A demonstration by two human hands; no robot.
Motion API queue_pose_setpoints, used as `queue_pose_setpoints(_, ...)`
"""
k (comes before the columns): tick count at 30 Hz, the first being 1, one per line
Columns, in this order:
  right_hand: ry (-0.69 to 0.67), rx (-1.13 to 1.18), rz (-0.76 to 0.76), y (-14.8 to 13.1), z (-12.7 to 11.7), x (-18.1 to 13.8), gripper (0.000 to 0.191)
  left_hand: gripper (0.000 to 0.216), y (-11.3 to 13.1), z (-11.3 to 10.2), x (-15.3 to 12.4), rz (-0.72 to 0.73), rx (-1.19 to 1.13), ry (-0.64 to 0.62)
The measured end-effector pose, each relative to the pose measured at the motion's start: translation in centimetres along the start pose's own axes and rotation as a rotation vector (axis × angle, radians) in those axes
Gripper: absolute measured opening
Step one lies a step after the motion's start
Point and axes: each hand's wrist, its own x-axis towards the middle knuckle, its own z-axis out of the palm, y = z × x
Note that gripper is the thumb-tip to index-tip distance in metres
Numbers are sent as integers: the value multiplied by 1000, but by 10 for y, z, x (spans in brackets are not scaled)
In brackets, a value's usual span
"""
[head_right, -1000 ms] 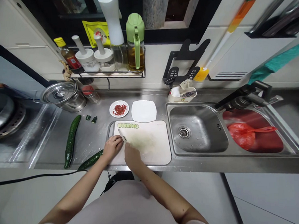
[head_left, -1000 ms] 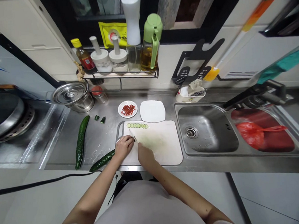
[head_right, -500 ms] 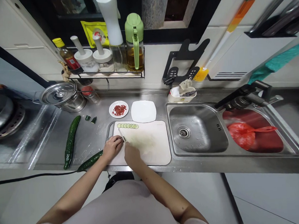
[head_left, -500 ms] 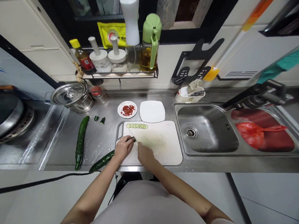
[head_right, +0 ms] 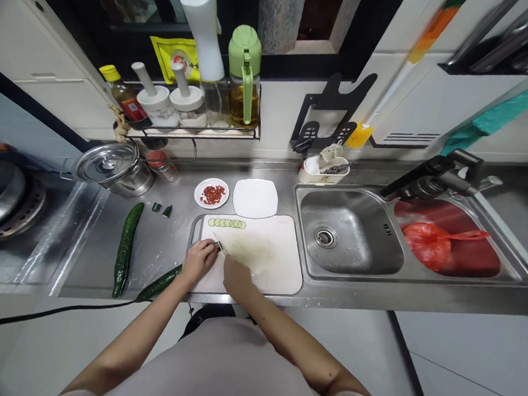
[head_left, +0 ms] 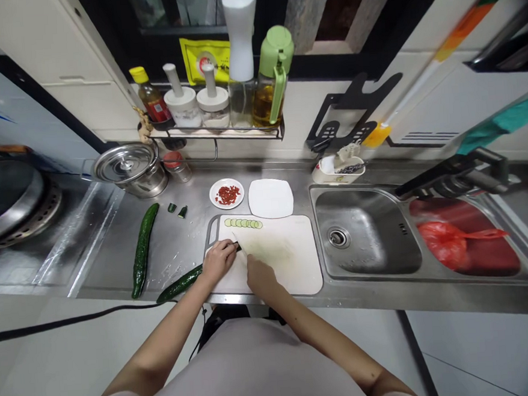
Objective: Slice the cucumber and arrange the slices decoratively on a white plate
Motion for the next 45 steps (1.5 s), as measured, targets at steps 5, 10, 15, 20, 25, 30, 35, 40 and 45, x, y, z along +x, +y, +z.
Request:
queue_pose_setpoints(5, -1, 4, 4, 1, 1, 2, 37, 24, 0, 1, 0, 8, -4, -3)
queue_pose_setpoints(10, 3, -6, 1, 2, 2, 5, 38, 23, -1, 2, 0, 6, -6, 1)
queue_pose_setpoints(15, -2, 12, 14, 2, 2, 6, 36, 23, -2, 2, 0, 1, -14, -5)
queue_pose_setpoints(20, 6, -5, 6, 4, 4, 7, 36, 25, 0, 1, 1, 5, -11, -1)
queue_pose_setpoints(25, -3, 2, 9, 4, 4, 8, 36, 26, 1, 0, 1, 7, -4, 8)
queue_pose_setpoints(30, 13, 9, 13, 3, 6, 8, 36, 26, 0, 1, 1, 5, 17, 2)
queue_pose_setpoints(35, 49, 14, 0, 5, 13, 13, 35, 27, 1, 1, 1, -2, 8, -7)
queue_pose_setpoints(40, 71, 16, -6, 8, 16, 16, 33, 29, 2, -1, 2, -13, 5, -17)
queue_pose_setpoints(45, 47, 27, -4, 8, 10, 17, 32, 29, 2, 1, 1, -14, 4, -20)
